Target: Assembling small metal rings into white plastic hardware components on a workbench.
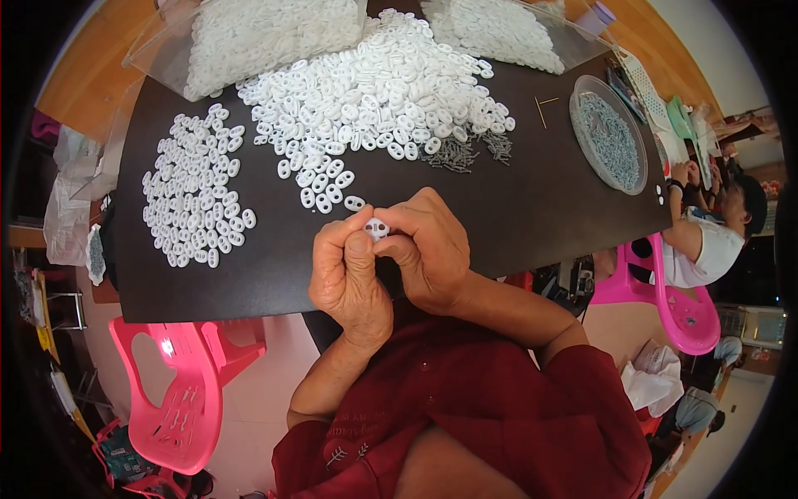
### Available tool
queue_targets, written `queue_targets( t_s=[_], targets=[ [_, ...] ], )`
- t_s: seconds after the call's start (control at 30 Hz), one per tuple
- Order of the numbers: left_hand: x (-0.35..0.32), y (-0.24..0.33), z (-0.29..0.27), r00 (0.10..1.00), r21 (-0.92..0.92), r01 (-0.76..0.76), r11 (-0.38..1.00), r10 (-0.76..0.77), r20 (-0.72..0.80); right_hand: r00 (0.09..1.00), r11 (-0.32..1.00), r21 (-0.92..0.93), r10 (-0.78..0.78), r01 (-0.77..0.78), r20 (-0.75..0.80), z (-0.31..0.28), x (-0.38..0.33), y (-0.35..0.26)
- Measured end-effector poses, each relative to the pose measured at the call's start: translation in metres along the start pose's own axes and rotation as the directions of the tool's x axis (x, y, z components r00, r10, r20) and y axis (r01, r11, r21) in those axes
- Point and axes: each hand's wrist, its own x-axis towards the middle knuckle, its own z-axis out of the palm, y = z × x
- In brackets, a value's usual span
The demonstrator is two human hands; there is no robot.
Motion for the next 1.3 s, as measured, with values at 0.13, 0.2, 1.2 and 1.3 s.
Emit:
queue_targets(
  t_s=[0.13,0.2,1.2,1.3],
  targets=[
    [-0.003,-0.001,0.002,1.000,0.043,-0.012,0.999,0.013,-0.028,1.000,1.000,0.007,-0.015,0.015,-0.022,0.001,-0.001,0.002],
    [-0.004,-0.002,0.003,0.999,0.044,-0.010,0.999,0.011,-0.031,0.999,0.999,0.003,-0.035,0.035,-0.008,0.001,-0.001,0.002],
    [0.029,0.017,-0.034,0.998,0.242,0.006,0.970,0.009,-0.059,0.959,0.875,-0.470,-0.029,-0.112,-0.282,-0.126,0.175,0.083],
    [0.037,0.018,-0.036,0.999,0.272,0.010,0.962,0.002,-0.045,0.988,0.753,-0.654,-0.029,-0.079,-0.153,-0.174,0.194,0.146]
  ],
)
